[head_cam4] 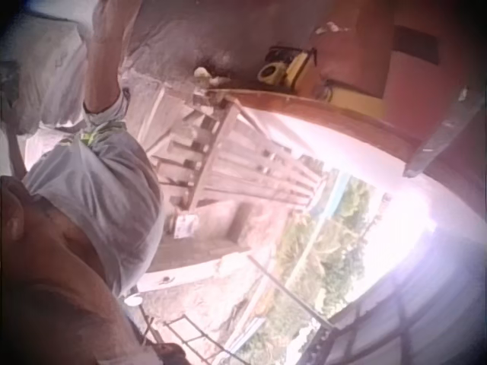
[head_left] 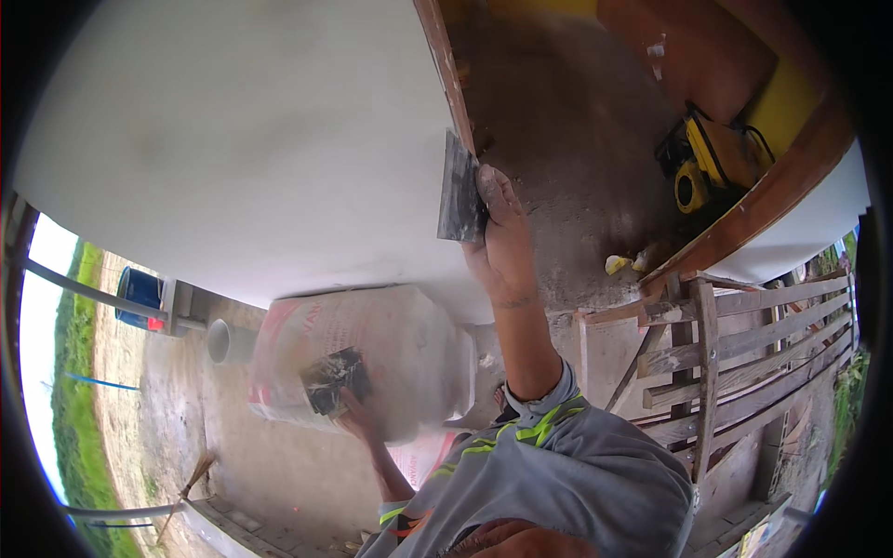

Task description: The person sands a wall surface with sandpaper and uses a putty knife to scrape the corner of the wall.

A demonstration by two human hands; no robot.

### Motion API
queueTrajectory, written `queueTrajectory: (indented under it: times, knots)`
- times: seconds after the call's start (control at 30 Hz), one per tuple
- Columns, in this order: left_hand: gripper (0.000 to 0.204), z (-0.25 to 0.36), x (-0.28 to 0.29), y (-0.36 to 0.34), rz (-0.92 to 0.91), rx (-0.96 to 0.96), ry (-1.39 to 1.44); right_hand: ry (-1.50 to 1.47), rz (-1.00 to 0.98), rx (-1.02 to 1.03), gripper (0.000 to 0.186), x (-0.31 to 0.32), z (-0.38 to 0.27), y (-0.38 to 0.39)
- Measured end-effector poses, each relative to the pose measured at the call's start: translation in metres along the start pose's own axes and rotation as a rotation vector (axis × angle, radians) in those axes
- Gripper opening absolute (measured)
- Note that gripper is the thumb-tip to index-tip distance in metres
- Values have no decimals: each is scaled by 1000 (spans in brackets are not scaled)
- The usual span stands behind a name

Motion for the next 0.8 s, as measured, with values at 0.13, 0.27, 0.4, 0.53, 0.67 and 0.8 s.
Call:
queueTrajectory:
  times: [0.13,0.27,0.4,0.53,0.67,0.8]
  knots:
    - [49,-1,1,2,-26,35,15,62,107,-23,13,30,0,9]
    - [48,-10,1,0,-19,9,-38,41,80,63,11,26,-14,7]
    - [48,-9,2,2,34,-51,-85,270,72,240,18,42,-33,2]
    - [47,0,1,2,33,-39,-46,491,48,434,25,29,-75,0]
    - [47,1,2,4,36,18,-24,385,-14,598,24,24,-98,-12]
    - [48,-16,5,-2,57,29,-67,407,-77,532,22,29,-85,-8]
Point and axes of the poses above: each hand's wrist, its own y-axis away from the middle knuckle, its own x-axis out of the back of the hand, z = x × y, the point moved 10 cm from there along -y, towards the middle knuckle, and after that the axes turned 13 degrees about x, right-handed, at the moved point
